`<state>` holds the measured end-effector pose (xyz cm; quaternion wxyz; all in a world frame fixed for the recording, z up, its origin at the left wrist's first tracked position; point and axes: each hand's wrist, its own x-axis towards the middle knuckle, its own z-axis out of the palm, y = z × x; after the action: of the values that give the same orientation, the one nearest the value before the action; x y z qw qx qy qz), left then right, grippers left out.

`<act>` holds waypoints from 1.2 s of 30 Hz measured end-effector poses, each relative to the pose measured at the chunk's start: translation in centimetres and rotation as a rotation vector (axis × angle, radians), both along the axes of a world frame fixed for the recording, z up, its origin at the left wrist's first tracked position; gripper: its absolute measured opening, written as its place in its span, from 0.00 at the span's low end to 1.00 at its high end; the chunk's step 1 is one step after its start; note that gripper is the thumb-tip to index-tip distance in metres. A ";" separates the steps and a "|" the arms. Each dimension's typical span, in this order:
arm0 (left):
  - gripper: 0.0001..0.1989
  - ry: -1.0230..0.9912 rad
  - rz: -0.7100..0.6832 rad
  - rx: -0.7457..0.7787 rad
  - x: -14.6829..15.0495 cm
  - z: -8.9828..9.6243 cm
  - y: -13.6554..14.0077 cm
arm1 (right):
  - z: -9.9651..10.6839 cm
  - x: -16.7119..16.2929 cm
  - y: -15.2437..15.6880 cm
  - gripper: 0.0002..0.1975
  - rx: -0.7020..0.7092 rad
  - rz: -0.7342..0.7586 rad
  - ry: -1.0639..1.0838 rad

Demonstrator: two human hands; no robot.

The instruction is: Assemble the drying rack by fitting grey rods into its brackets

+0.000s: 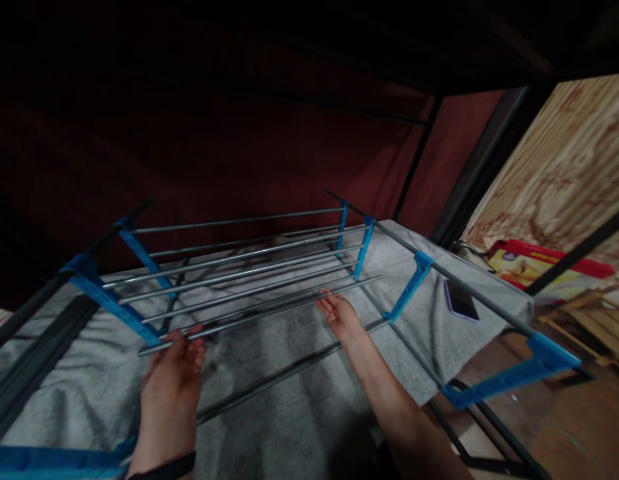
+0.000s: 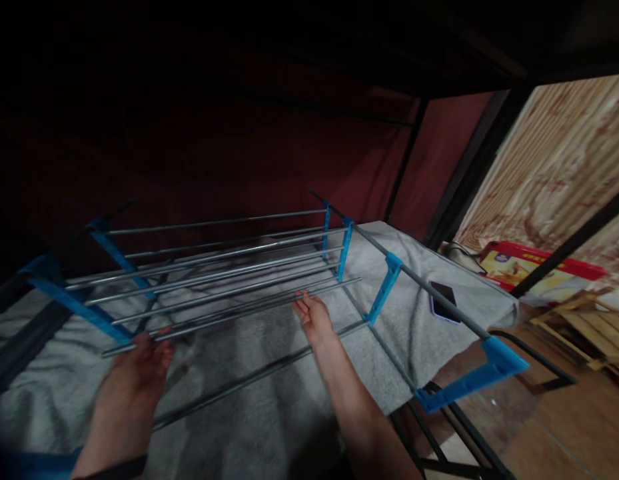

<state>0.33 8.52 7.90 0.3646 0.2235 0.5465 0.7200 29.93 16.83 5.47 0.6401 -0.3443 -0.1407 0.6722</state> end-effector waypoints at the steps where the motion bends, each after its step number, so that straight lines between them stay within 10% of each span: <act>1: 0.07 -0.098 -0.025 0.005 0.8 0.5 0.0 | 0.1 0.0 -0.1 0.07 -0.006 0.007 0.008; 10: 0.13 0.038 -0.274 0.268 10.3 6.7 -1.8 | 2.5 -0.2 -1.5 0.07 0.051 0.127 -0.088; 19: 0.08 0.462 -0.089 0.436 12.4 14.7 -7.9 | 7.0 0.2 -5.4 0.24 0.769 -0.169 -1.353; 27: 0.09 0.610 -0.058 0.401 13.2 14.9 -8.4 | 9.3 -4.0 -6.9 0.15 0.878 -0.021 -1.664; 36: 0.31 0.844 -0.106 0.308 10.6 12.8 -6.1 | 13.1 -4.3 -6.4 0.08 0.700 -0.087 -1.223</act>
<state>10.93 2.42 20.66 0.1087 0.5770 0.5215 0.6191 25.67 10.44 18.57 0.5456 -0.4397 -0.6692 0.2474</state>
